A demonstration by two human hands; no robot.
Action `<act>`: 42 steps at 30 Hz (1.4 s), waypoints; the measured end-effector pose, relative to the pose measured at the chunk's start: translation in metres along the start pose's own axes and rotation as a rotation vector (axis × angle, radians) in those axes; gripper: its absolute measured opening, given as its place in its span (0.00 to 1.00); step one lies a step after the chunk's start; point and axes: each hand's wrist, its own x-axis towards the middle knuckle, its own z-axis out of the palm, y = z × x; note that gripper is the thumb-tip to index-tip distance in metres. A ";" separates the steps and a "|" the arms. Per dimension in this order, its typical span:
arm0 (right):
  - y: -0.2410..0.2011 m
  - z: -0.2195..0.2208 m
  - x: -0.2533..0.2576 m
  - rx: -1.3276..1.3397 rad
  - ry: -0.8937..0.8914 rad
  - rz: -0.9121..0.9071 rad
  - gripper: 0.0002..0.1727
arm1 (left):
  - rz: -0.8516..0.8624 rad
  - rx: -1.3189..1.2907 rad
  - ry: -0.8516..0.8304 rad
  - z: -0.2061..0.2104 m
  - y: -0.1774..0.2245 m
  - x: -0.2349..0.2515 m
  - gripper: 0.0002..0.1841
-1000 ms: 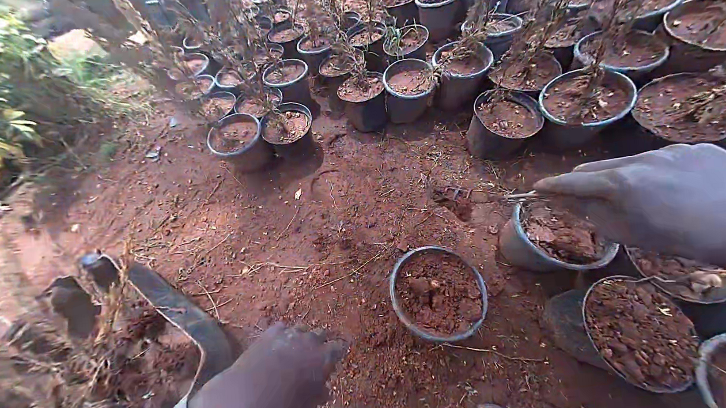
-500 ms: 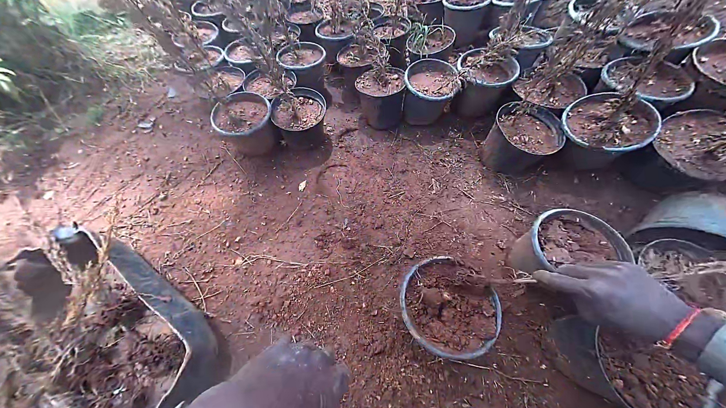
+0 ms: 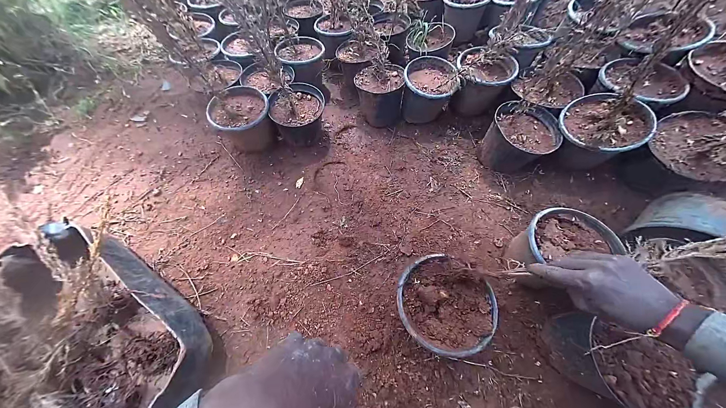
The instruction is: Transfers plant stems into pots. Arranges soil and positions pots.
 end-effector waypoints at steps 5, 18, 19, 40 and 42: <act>-0.001 0.004 0.003 -0.024 -0.066 0.023 0.17 | -0.007 0.015 -0.007 0.002 0.001 0.001 0.25; -0.041 0.008 0.026 0.193 -0.876 0.407 0.29 | -0.006 0.020 -0.019 0.001 0.002 0.004 0.25; -0.041 0.011 0.026 0.215 -0.895 0.422 0.26 | -0.009 0.022 -0.016 0.002 0.002 0.004 0.25; -0.012 0.019 0.001 -0.003 -0.237 0.170 0.10 | -0.040 0.026 -0.005 0.004 0.001 0.003 0.26; -0.008 0.022 0.001 0.024 -0.141 0.107 0.14 | -0.040 0.020 -0.011 0.004 0.001 0.003 0.26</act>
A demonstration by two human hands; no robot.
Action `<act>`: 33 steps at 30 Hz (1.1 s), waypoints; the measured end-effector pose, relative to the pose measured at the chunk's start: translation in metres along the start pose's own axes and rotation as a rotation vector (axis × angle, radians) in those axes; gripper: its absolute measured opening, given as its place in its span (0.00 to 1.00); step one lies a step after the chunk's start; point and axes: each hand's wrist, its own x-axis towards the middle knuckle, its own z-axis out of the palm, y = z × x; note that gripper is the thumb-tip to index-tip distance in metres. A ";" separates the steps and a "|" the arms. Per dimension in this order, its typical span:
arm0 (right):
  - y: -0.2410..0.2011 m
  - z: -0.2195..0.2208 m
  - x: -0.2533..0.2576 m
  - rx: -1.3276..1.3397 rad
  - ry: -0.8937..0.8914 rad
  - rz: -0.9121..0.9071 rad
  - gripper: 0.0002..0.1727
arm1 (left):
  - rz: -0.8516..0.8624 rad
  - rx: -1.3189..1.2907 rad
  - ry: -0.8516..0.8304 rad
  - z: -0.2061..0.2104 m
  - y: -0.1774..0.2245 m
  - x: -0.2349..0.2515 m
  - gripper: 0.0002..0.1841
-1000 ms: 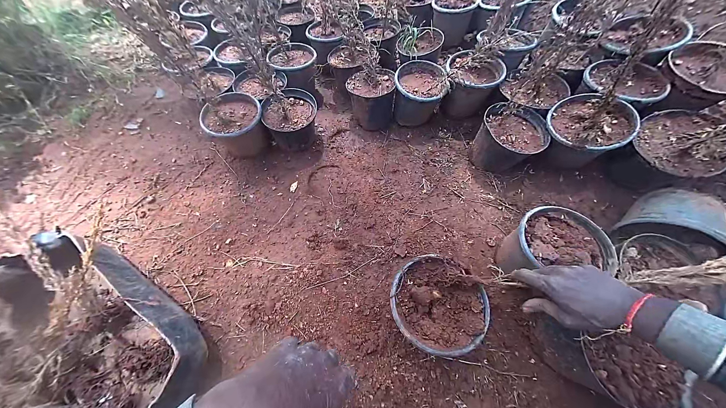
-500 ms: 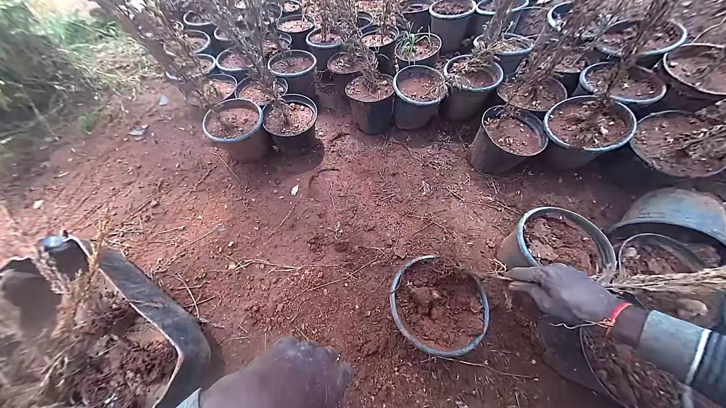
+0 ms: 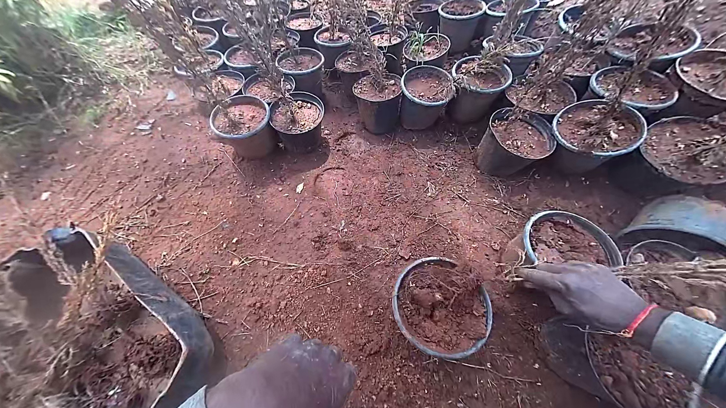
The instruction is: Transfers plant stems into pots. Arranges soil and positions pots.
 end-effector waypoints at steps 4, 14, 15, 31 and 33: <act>0.004 -0.001 -0.001 -0.005 -0.148 0.046 0.12 | 0.003 0.007 -0.001 -0.002 0.002 0.002 0.25; 0.004 -0.005 -0.002 0.031 0.050 -0.041 0.19 | 0.000 0.009 -0.001 -0.002 0.002 0.001 0.26; 0.002 -0.006 -0.002 0.048 0.099 -0.062 0.21 | -0.001 0.006 -0.003 -0.001 0.002 0.001 0.26; -0.002 -0.014 0.001 0.058 0.203 0.003 0.23 | -0.001 0.009 -0.014 -0.004 0.004 0.003 0.25; -0.002 -0.017 0.005 0.089 0.264 -0.027 0.23 | 0.001 0.011 -0.020 -0.003 0.003 0.004 0.25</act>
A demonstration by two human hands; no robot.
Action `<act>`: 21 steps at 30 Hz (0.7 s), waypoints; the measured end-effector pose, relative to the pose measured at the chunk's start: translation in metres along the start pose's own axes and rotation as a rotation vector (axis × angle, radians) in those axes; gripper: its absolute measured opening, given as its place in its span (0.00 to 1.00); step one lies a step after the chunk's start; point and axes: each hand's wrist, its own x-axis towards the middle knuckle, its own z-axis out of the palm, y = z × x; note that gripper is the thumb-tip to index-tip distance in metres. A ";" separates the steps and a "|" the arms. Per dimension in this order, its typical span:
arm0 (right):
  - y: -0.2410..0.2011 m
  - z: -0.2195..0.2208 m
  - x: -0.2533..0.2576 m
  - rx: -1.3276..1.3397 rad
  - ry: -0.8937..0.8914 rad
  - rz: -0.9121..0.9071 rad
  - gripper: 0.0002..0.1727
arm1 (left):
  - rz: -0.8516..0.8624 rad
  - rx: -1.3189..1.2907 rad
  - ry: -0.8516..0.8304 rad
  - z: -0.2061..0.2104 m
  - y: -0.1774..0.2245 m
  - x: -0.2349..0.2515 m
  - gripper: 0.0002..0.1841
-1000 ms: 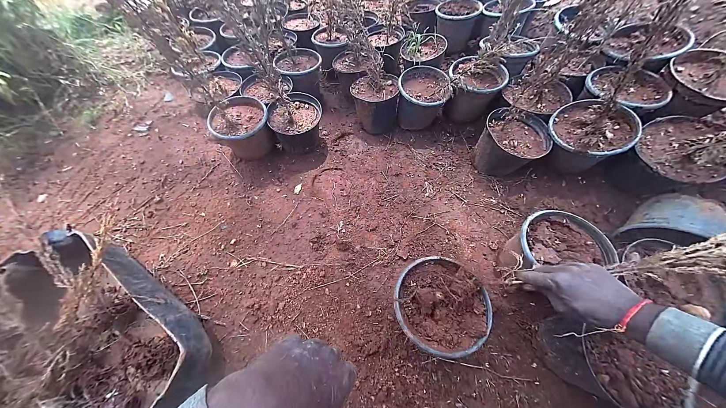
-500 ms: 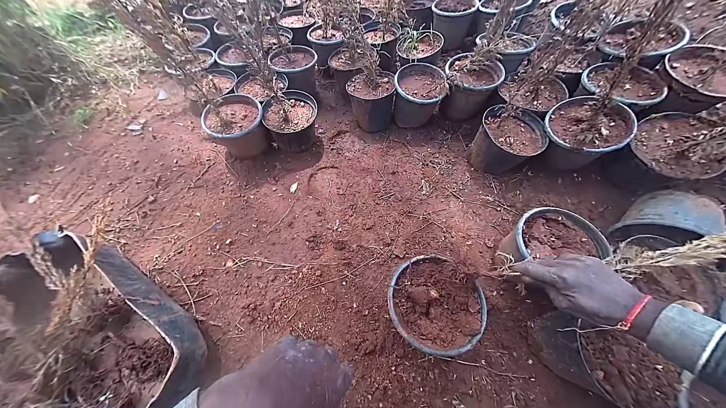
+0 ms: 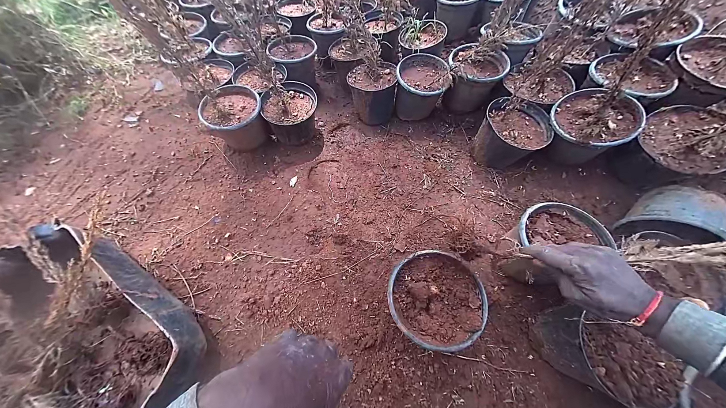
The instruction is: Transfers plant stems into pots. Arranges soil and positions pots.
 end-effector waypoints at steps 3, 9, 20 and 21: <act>0.002 0.000 0.000 -0.059 -0.178 0.028 0.19 | 0.004 0.003 -0.006 -0.003 0.000 0.001 0.25; 0.006 -0.005 0.003 -0.044 -0.020 0.006 0.24 | 0.019 -0.013 0.027 0.003 -0.003 0.002 0.24; 0.007 -0.002 0.000 -0.093 -0.059 -0.109 0.22 | 0.029 -0.003 0.019 -0.001 -0.003 0.002 0.24; 0.007 -0.001 -0.001 -0.117 -0.128 -0.099 0.20 | 0.027 -0.008 0.020 -0.001 -0.003 0.003 0.24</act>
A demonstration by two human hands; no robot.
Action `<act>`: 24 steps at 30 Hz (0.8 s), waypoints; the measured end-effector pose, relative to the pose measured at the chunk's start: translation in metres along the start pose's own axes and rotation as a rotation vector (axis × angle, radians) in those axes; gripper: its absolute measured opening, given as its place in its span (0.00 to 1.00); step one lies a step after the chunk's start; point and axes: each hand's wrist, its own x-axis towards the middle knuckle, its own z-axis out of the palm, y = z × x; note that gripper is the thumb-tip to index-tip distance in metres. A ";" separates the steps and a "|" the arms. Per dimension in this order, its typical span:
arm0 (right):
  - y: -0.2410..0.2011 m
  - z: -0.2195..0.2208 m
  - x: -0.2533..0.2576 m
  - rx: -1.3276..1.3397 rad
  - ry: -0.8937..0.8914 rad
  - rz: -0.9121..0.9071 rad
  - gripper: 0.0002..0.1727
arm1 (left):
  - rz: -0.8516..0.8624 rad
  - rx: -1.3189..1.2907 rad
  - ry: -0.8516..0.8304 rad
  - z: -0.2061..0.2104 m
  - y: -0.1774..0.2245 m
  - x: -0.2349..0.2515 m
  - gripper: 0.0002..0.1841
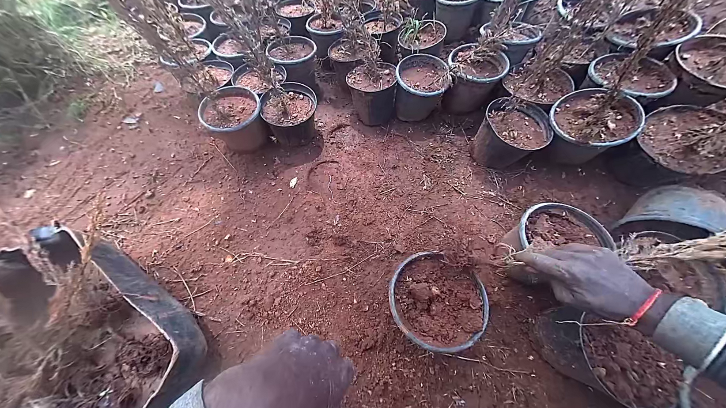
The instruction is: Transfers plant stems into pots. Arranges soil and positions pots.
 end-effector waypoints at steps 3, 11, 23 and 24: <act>-0.004 -0.003 0.001 -0.047 -0.060 0.044 0.17 | -0.007 0.016 -0.009 -0.001 0.001 0.001 0.24; -0.006 -0.002 0.002 -0.021 -0.042 0.065 0.16 | -0.015 0.007 -0.009 0.000 0.002 0.000 0.25; -0.005 -0.005 -0.002 0.004 0.114 0.087 0.24 | -0.023 0.014 -0.012 0.000 0.005 -0.004 0.24; -0.005 -0.004 -0.002 0.014 0.133 0.074 0.24 | -0.022 0.015 -0.013 0.000 0.005 -0.004 0.25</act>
